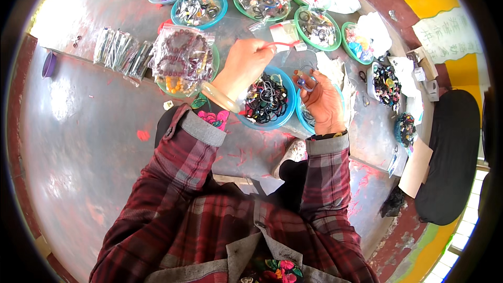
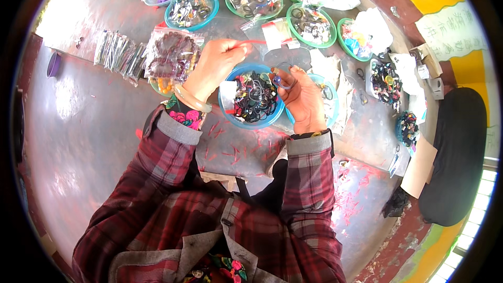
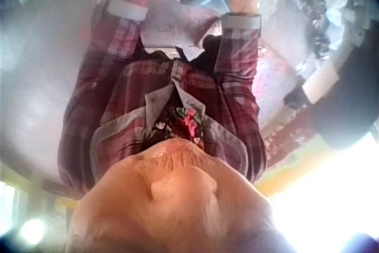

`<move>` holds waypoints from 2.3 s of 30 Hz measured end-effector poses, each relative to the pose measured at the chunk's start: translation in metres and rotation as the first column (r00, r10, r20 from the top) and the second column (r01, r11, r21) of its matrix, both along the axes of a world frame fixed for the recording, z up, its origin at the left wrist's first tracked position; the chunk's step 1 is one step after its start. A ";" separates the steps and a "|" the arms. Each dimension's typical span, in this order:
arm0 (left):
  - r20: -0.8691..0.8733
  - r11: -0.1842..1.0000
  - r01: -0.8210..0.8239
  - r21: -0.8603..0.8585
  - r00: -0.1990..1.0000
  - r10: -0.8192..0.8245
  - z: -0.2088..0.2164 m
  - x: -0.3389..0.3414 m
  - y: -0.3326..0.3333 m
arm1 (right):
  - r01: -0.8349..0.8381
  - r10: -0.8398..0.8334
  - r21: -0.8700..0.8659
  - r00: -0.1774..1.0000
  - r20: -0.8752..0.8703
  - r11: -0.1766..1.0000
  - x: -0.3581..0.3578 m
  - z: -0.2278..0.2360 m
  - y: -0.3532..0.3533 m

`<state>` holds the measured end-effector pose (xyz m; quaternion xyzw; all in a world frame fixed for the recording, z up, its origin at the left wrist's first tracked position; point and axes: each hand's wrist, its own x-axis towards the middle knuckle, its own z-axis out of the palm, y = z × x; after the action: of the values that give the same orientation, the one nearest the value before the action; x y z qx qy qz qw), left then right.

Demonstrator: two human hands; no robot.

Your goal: The person sits at a table and packs small keychains into clear plastic bags. They pick up a keychain from a blue bowl, place it into a bag, and then seal the bag. The person repeats this process for multiple keychains, placing the finished packages on the table.

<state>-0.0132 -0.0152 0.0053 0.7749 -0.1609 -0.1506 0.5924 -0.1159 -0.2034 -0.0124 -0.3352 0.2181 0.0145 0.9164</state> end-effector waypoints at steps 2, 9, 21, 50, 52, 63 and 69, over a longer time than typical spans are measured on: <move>0.009 1.000 0.025 -0.002 1.000 -0.025 -0.007 0.000 -0.002 | 0.036 -0.035 -0.016 0.999 0.009 0.999 0.000 0.001 0.000; -0.003 0.972 0.147 0.181 0.989 -0.149 -0.016 -0.006 -0.015 | 0.106 -0.064 -0.265 0.985 0.162 0.959 -0.006 0.023 -0.001; -0.007 0.874 0.408 0.263 0.907 -0.421 -0.031 -0.030 -0.036 | 0.160 -0.034 -0.615 0.977 0.210 0.772 -0.010 0.031 0.012; 0.297 0.853 0.432 0.293 0.807 -0.511 -0.051 -0.021 -0.029 | 0.017 0.125 -0.782 0.985 0.121 0.623 -0.016 0.038 0.010; 0.236 0.852 0.434 0.293 0.831 -0.504 -0.045 -0.022 -0.029 | -0.001 0.131 -0.782 0.986 0.103 0.623 -0.015 0.038 0.010; 0.120 0.880 0.422 0.216 0.883 -0.453 -0.034 -0.024 -0.028 | -0.018 0.142 -0.855 0.988 0.065 0.518 -0.013 0.029 0.009; 0.114 0.894 0.402 0.197 0.897 -0.428 -0.030 -0.025 -0.029 | 0.127 0.191 -0.983 0.970 0.150 0.131 -0.014 0.022 -0.005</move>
<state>-0.0379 -0.0446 -0.0242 0.7791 -0.3549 -0.2265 0.4645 -0.1297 -0.2084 0.0091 -0.8591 0.0535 -0.1535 0.4854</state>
